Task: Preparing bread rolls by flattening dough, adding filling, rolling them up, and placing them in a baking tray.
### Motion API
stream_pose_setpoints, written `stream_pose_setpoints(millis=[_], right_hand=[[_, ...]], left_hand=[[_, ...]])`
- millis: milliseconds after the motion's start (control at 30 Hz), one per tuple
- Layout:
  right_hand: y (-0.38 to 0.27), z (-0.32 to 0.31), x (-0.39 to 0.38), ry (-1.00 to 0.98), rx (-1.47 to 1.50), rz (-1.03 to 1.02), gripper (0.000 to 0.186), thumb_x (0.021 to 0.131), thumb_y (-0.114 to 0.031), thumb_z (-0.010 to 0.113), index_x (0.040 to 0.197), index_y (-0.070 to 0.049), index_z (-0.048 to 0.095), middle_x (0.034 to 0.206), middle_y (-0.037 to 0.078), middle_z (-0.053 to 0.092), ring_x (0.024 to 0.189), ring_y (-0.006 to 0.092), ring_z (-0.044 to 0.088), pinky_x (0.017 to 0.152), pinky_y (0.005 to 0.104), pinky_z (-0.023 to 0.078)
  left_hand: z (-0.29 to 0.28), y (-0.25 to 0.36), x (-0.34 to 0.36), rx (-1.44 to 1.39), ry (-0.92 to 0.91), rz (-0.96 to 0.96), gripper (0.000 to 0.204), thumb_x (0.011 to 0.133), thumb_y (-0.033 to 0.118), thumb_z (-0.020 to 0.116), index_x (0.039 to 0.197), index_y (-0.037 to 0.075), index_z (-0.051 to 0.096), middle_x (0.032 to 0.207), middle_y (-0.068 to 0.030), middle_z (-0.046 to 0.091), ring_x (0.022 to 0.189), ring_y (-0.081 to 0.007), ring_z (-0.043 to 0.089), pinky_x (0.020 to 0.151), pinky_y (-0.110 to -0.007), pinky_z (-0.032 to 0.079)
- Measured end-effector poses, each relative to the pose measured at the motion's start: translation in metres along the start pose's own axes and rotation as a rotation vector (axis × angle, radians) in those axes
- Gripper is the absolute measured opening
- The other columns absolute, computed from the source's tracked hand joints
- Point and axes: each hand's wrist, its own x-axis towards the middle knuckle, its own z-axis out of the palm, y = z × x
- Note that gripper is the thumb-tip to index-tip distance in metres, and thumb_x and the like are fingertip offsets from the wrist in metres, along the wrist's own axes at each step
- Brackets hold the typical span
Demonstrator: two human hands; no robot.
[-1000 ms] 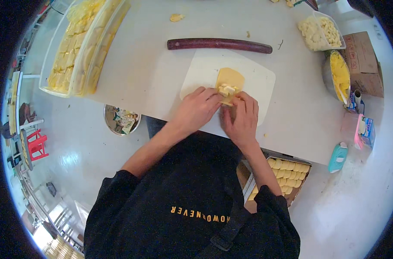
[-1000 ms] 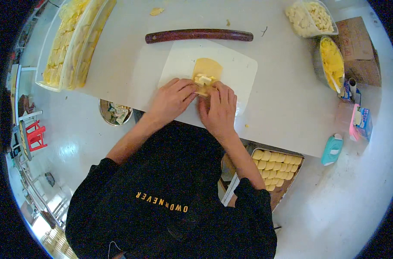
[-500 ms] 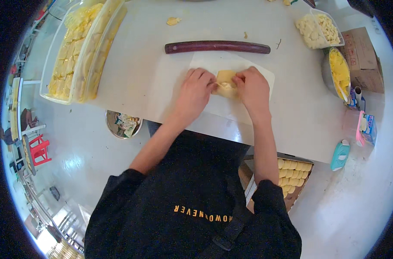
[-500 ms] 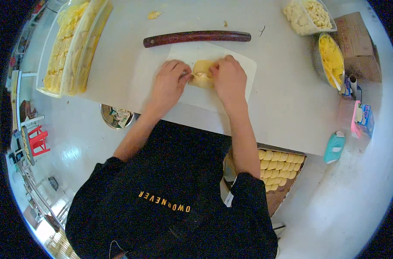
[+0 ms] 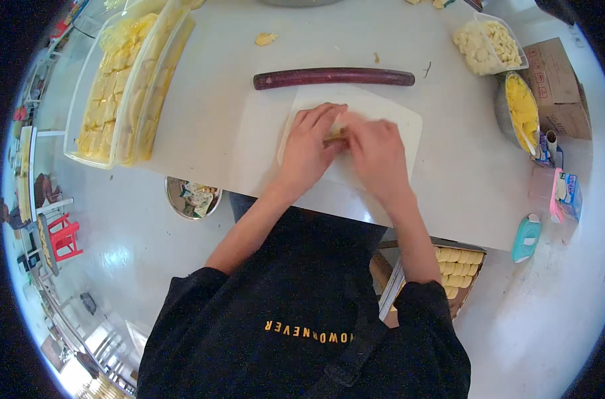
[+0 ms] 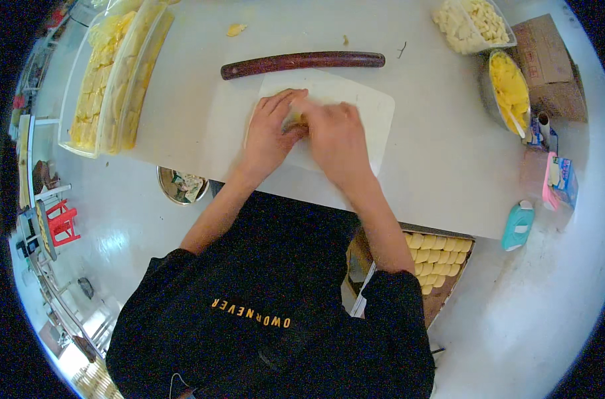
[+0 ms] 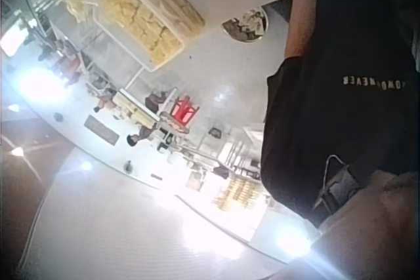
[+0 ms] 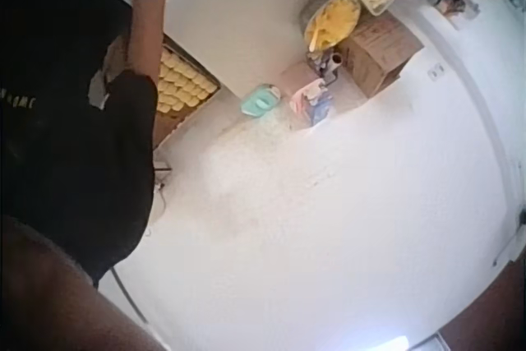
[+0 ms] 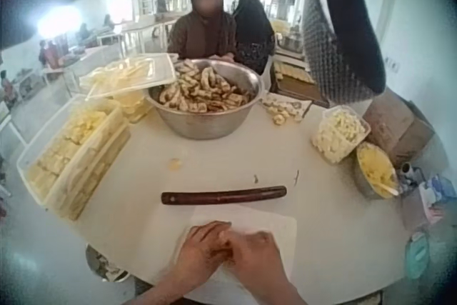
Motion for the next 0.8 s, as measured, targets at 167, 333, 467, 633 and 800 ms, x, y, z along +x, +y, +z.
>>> stream_pose_setpoints(millis=[167,333,467,633,800], right_hand=[[0.006,-0.026,-0.017,-0.132,-0.127,-0.272,0.030,0.084,-0.007,0.065,0.114,-0.008,0.065,0.100,0.009,0.068,0.093,0.0279,0.064,0.085,0.0354,0.050],[0.026,-0.032,-0.006,-0.434,-0.170,0.062,0.041,0.086,-0.011,0.064,0.126,-0.010,0.061,0.125,0.011,0.061,0.112,0.0281,0.058,0.094,0.0385,0.046],[0.008,-0.006,-0.040,-0.204,-0.476,0.031,0.038,0.091,-0.019,0.060,0.128,-0.011,0.060,0.140,0.013,0.050,0.129,0.0335,0.045,0.101,0.0452,0.041],[-0.007,0.018,-0.064,-0.033,-0.707,0.014,0.033,0.099,-0.030,0.049,0.118,-0.007,0.065,0.149,0.015,0.040,0.140,0.0409,0.031,0.108,0.0506,0.033],[0.026,-0.031,-0.025,-0.001,-0.435,0.108,0.032,0.101,-0.030,0.048,0.115,-0.005,0.063,0.144,0.017,0.045,0.137,0.0422,0.035,0.109,0.0543,0.031]], left_hand=[[-0.014,-0.010,0.010,0.063,-0.374,0.211,0.039,0.081,0.006,0.067,0.119,0.005,0.064,0.121,-0.0101,0.064,0.113,-0.0313,0.056,0.098,-0.041,0.046],[-0.018,-0.017,0.007,-0.052,-0.504,-0.076,0.031,0.084,0.003,0.065,0.115,0.006,0.068,0.117,-0.0110,0.067,0.118,-0.0322,0.053,0.099,-0.042,0.047],[-0.005,-0.002,-0.024,0.176,-0.136,0.036,0.039,0.085,0.009,0.059,0.123,0.003,0.061,0.129,-0.0105,0.060,0.125,-0.0312,0.051,0.101,-0.045,0.044],[-0.013,0.022,-0.026,0.540,-0.203,0.044,0.050,0.089,0.022,0.059,0.135,0.003,0.052,0.145,-0.0142,0.046,0.137,-0.0353,0.038,0.110,-0.048,0.036],[0.018,0.043,0.023,0.468,-0.081,0.271,0.056,0.093,0.032,0.057,0.141,0.003,0.047,0.150,-0.0191,0.039,0.143,-0.0403,0.029,0.116,-0.048,0.026]])
